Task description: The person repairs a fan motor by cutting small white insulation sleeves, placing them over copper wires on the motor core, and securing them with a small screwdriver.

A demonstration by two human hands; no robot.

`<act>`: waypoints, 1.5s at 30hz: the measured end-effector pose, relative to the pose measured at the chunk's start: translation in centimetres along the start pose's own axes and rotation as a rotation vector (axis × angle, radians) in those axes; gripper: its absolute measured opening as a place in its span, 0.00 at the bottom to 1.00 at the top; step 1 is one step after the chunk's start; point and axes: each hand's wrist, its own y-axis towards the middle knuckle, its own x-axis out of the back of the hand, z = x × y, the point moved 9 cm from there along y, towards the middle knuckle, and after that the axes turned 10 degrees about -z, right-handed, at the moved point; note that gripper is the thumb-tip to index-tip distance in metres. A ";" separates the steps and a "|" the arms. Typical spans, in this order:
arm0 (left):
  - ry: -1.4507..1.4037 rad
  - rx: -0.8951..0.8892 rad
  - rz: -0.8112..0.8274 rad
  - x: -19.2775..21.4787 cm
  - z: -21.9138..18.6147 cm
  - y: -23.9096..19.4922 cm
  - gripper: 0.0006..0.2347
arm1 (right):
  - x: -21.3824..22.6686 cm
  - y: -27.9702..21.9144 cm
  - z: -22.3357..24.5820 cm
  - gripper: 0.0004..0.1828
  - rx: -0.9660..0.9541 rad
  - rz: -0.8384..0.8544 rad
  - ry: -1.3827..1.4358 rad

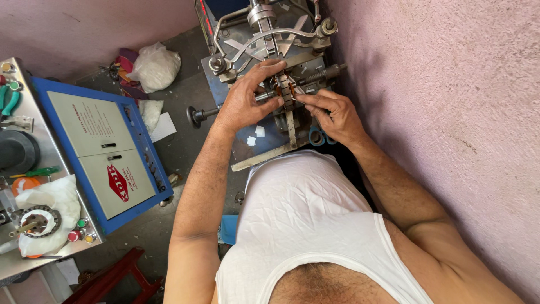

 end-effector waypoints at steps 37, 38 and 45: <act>0.008 -0.005 0.034 0.4 -0.5 0.0 0.31 | 0.2 3.4 1.2 0.09 0.167 0.211 -0.347; 0.010 -0.034 0.024 0.5 -0.6 -0.1 0.31 | -0.1 3.5 1.5 0.09 0.202 0.222 -0.374; 0.069 -0.077 0.014 0.5 -0.3 0.2 0.31 | -1.0 4.2 0.0 0.11 0.077 0.300 -0.414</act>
